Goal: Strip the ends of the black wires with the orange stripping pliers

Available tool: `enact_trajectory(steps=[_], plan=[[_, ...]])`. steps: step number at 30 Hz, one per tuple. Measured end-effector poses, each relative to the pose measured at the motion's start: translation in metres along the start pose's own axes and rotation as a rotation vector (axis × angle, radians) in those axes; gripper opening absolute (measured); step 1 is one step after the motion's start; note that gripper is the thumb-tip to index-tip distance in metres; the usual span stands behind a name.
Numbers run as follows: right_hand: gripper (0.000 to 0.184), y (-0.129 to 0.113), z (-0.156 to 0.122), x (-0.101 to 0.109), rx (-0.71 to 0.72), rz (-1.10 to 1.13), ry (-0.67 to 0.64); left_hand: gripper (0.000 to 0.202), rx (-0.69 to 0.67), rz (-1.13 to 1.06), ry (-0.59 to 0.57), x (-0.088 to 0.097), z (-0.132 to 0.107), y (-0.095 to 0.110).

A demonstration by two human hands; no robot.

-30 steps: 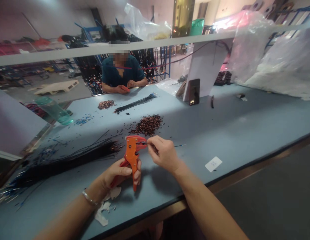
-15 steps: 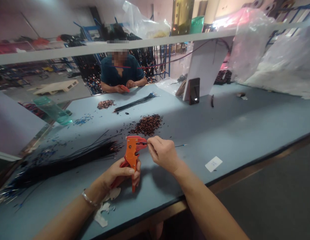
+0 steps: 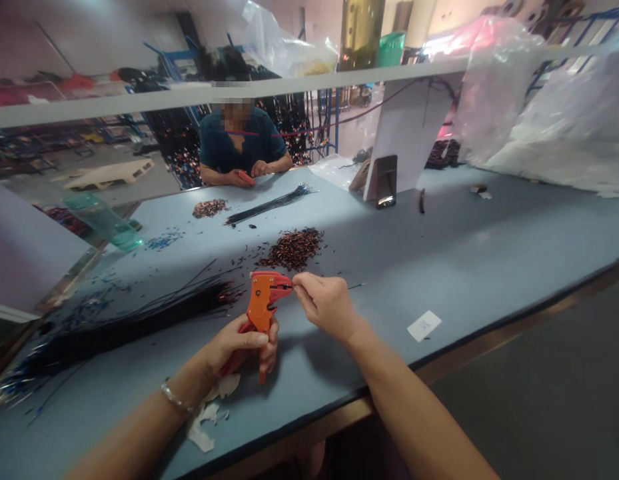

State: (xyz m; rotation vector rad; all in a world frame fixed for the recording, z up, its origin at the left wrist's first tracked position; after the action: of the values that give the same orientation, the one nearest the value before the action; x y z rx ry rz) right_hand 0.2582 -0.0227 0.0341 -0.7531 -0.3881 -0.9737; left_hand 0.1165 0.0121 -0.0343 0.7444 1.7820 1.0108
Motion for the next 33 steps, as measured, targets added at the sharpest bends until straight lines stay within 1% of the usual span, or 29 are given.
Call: enact_trajectory(steps=[7,15,20,23,27,33], plan=[[0.017,-0.001,0.0,0.003,0.033,0.021,0.038,0.027,-0.004,0.03,0.024,0.002,0.0,-0.001],[0.018,-0.001,0.0,0.001,-0.009,-0.04,0.026,0.026,-0.003,0.03,0.042,0.005,0.002,-0.005],[0.019,-0.005,-0.002,0.001,0.006,-0.098,0.089,0.03,-0.008,0.041,0.039,0.003,0.002,-0.004],[0.021,-0.005,-0.005,-0.002,-0.02,-0.114,0.112,0.033,-0.02,0.065,0.044,0.003,0.003,-0.004],[0.022,-0.001,-0.009,-0.008,-0.091,-0.107,0.123,0.036,-0.024,0.072,0.06,0.002,0.003,-0.003],[0.022,-0.001,-0.012,-0.009,-0.122,-0.099,0.15,0.042,0.019,0.072,0.122,0.001,0.002,-0.004]])
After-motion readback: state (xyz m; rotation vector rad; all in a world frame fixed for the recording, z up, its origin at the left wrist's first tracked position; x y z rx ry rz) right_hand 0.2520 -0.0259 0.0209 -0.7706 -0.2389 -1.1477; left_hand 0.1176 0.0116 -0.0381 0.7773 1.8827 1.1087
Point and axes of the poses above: each hand's wrist, its own z-axis towards the middle knuckle, its own x-axis out of the back of the hand, y = z × x, the point moved 7 cm from there along z, towards the middle knuckle, and after that the axes turned 1 degree about z, right-handed, at the moved point
